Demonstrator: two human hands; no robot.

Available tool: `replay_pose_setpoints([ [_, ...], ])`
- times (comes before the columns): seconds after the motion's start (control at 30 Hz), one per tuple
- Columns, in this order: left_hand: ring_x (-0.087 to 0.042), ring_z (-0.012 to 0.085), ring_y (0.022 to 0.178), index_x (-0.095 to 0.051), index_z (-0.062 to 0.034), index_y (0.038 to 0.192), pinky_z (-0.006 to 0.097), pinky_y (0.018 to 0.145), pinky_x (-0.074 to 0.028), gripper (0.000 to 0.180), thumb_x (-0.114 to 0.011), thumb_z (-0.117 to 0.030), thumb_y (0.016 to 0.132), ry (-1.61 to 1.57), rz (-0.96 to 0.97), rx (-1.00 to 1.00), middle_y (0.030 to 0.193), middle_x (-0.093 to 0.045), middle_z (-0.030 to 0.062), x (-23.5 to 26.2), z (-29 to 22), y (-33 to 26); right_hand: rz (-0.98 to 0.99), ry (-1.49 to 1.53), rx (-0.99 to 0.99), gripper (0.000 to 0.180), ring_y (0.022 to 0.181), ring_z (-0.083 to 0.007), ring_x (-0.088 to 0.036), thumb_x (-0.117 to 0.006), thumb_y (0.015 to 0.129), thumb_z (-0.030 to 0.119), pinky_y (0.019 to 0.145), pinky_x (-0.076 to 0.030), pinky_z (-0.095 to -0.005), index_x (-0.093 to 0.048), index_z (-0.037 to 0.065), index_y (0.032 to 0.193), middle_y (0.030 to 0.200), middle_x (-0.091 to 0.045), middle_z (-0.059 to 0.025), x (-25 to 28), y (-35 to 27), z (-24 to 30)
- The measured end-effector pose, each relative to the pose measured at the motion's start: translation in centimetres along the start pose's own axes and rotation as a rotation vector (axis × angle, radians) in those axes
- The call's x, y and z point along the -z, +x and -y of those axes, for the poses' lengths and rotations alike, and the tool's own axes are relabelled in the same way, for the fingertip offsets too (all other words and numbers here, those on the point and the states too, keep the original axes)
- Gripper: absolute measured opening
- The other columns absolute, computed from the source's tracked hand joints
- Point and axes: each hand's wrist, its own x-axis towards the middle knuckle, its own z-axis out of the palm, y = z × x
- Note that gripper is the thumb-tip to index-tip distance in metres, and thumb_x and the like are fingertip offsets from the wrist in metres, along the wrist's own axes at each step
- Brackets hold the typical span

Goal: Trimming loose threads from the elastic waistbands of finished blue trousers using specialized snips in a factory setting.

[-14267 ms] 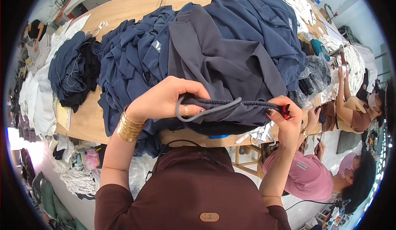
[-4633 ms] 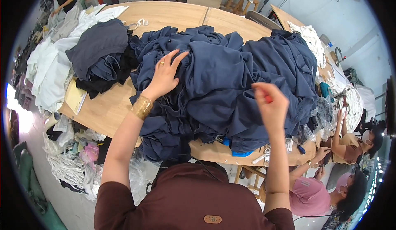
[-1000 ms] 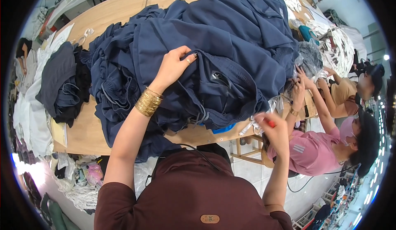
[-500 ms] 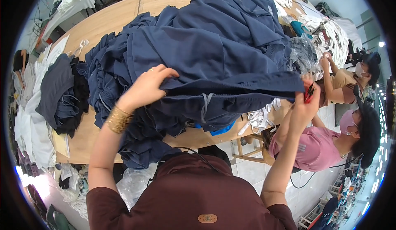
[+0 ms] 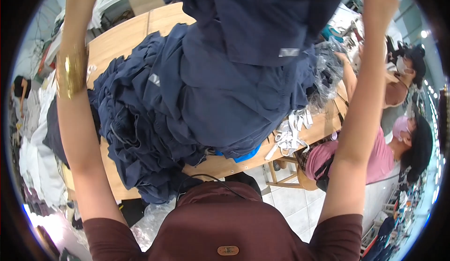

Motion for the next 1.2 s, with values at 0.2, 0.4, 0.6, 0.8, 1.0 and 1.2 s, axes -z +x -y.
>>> replay_pose_setpoints([
  [0.2,-0.046,0.0303,0.117,-0.054,-0.0079,0.118,0.036,0.097,-0.036,0.059,-0.046,0.010,0.063,-0.081,0.442,0.389,0.115,-0.052,0.0132,-2.1,-4.3,-19.7,0.549,0.077,-0.173,0.037,0.103,-0.0246,-0.062,-0.054,0.070,-0.009,0.086,-0.050,-0.0313,-0.065,0.010,0.100,0.105,-0.064,-0.0103,4.4,-21.8,4.3],
  [0.4,-0.046,0.0337,0.113,-0.053,-0.0051,0.119,0.038,0.098,-0.036,0.057,-0.046,0.010,0.065,-0.126,0.448,0.627,0.117,-0.046,0.0158,-0.8,-7.9,-31.5,0.666,0.141,-0.572,0.044,0.100,-0.0275,-0.062,-0.058,0.067,-0.007,0.082,-0.049,-0.0313,-0.062,0.008,0.108,0.111,-0.061,-0.0097,7.5,-30.9,7.7],
  [0.6,-0.046,0.0304,0.111,-0.055,-0.0039,0.116,0.036,0.096,-0.036,0.048,-0.052,0.009,0.071,-0.156,0.364,0.669,0.117,-0.048,0.0146,0.2,-9.4,-32.6,0.727,0.123,-0.708,0.050,0.107,-0.0263,-0.059,-0.061,0.065,-0.013,0.086,-0.048,-0.0317,-0.060,0.006,0.112,0.116,-0.059,-0.0105,10.1,-30.6,9.3],
  [0.8,-0.042,0.0316,0.115,-0.049,-0.0063,0.123,0.039,0.103,-0.030,0.054,-0.064,-0.001,0.071,-0.124,0.461,0.650,0.123,-0.044,0.0145,1.5,-9.6,-33.7,0.845,0.033,-0.717,0.053,0.108,-0.0274,-0.058,-0.068,0.067,-0.008,0.087,-0.048,-0.0326,-0.058,0.009,0.116,0.120,-0.057,-0.0103,10.5,-31.3,9.6],
  [1.0,-0.052,0.0184,0.084,-0.056,-0.0042,0.109,0.026,0.067,-0.042,0.038,-0.065,-0.003,0.072,-0.284,0.307,0.724,0.103,-0.051,0.0102,3.1,-13.1,-32.4,0.846,-0.026,-0.496,0.048,0.102,-0.0278,-0.059,-0.073,0.070,0.002,0.077,-0.051,-0.0351,-0.059,0.012,0.115,0.118,-0.055,-0.0078,10.7,-30.4,10.4],
  [1.2,-0.062,0.0122,0.082,-0.054,0.0006,0.119,0.021,0.065,-0.045,0.030,-0.051,-0.015,0.094,-1.420,0.744,1.536,0.110,-0.061,0.0083,-2.0,-18.3,-30.1,0.749,-0.014,-0.431,0.034,0.092,-0.0283,-0.060,-0.067,0.072,-0.003,0.075,-0.049,-0.0348,-0.064,0.009,0.104,0.106,-0.058,-0.0094,8.2,-30.4,11.9],
])
